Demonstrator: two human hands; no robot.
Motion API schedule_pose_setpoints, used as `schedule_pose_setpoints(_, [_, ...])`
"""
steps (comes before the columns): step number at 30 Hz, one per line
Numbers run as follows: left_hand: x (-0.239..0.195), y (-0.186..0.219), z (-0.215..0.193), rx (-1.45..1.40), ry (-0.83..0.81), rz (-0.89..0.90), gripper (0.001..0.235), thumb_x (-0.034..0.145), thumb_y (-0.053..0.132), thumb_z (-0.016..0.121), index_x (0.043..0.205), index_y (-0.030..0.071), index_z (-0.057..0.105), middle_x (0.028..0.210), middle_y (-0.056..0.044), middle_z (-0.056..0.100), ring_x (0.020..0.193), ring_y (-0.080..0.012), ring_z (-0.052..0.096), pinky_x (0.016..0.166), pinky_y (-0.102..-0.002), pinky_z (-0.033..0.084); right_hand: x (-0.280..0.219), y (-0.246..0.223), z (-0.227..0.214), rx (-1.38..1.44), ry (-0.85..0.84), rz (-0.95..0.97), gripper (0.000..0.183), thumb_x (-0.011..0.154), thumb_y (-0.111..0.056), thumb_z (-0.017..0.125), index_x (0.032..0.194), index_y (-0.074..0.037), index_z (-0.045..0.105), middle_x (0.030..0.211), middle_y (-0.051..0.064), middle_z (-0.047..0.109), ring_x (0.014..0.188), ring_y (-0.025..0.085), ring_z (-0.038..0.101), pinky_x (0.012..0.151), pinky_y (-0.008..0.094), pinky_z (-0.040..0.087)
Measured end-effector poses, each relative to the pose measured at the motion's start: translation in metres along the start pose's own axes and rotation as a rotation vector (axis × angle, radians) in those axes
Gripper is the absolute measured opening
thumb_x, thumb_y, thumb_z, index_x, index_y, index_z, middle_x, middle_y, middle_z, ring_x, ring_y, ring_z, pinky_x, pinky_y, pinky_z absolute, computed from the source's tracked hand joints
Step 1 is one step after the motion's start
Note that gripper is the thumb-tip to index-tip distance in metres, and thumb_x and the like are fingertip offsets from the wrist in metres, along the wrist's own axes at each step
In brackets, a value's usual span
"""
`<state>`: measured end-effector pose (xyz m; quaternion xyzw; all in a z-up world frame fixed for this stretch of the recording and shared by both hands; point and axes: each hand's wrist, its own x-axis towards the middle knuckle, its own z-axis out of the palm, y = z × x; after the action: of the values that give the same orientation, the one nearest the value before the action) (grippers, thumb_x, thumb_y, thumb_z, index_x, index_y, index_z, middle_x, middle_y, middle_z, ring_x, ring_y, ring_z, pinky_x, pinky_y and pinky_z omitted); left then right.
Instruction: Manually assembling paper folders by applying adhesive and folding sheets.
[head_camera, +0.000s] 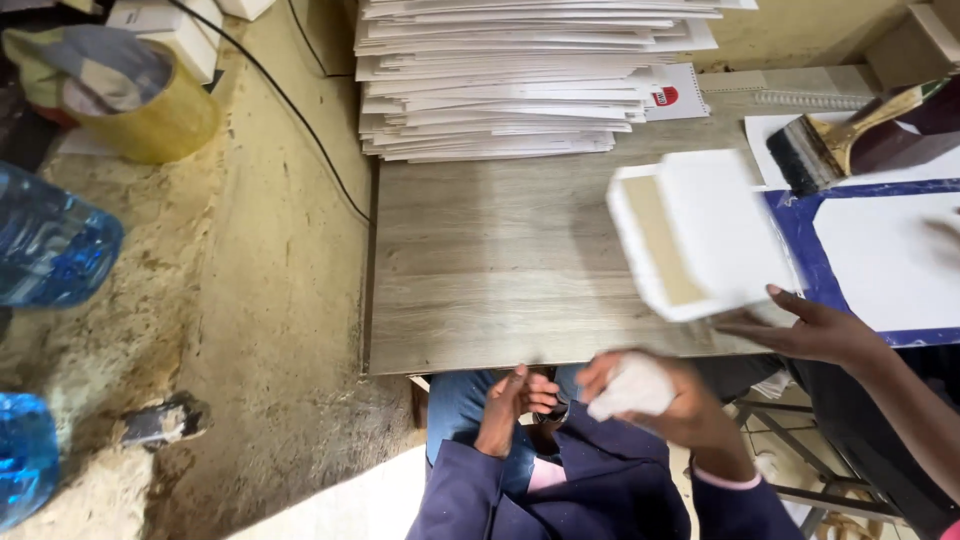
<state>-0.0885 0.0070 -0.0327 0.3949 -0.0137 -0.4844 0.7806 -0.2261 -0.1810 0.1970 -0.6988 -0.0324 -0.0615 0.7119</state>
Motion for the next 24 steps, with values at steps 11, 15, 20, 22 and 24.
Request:
schedule_pose_setpoints(11, [-0.027,0.013,-0.004,0.155,0.156,0.045,0.028,0.106,0.026,0.069,0.095,0.002,0.076,0.091,-0.02,0.083,0.067,-0.0212,0.076,0.058,-0.029,0.061,0.117,0.221,-0.298,-1.296,0.747,0.378,0.079,0.105,-0.069,0.056,0.136,0.002,0.068,0.124,0.033,0.067,0.121,0.055,0.059,0.108,0.057,0.045])
schedule_pose_setpoints(15, [-0.028,-0.003,-0.04,0.113,0.114,-0.013,0.032,0.104,0.028,0.071,0.114,-0.001,0.078,0.099,-0.022,0.083,0.075,-0.0248,0.079,0.06,-0.028,0.063,0.09,0.253,-0.251,-1.683,0.791,0.028,0.061,0.104,-0.061,0.065,0.123,-0.005,0.083,0.143,0.019,0.069,0.127,0.043,0.064,0.111,0.049,0.049])
schedule_pose_setpoints(20, [-0.028,0.007,-0.049,0.066,0.272,-0.092,0.048,0.1,0.019,0.073,0.145,0.002,0.068,0.114,-0.021,0.084,0.089,-0.0238,0.083,0.069,-0.029,0.068,0.035,0.209,-0.118,-1.396,0.395,0.123,0.073,0.093,-0.053,0.069,0.15,-0.007,0.062,0.16,0.019,0.057,0.146,0.048,0.051,0.118,0.063,0.04])
schedule_pose_setpoints(22, [-0.039,0.037,-0.028,0.132,0.353,-0.1,0.043,0.098,0.026,0.076,0.136,0.007,0.075,0.103,-0.011,0.082,0.081,-0.0163,0.074,0.069,-0.027,0.065,0.022,0.183,-0.093,-1.329,0.297,0.159,0.057,0.092,-0.055,0.071,0.136,-0.018,0.071,0.158,0.009,0.059,0.149,0.041,0.048,0.121,0.057,0.032])
schedule_pose_setpoints(24, [-0.047,0.056,-0.016,0.203,0.429,-0.101,0.038,0.095,0.033,0.08,0.127,0.013,0.083,0.093,-0.001,0.08,0.073,-0.009,0.066,0.069,-0.026,0.062,0.028,0.143,-0.072,-1.259,0.207,0.184,0.042,0.092,-0.057,0.073,0.121,-0.028,0.08,0.156,-0.001,0.061,0.152,0.035,0.044,0.123,0.05,0.024])
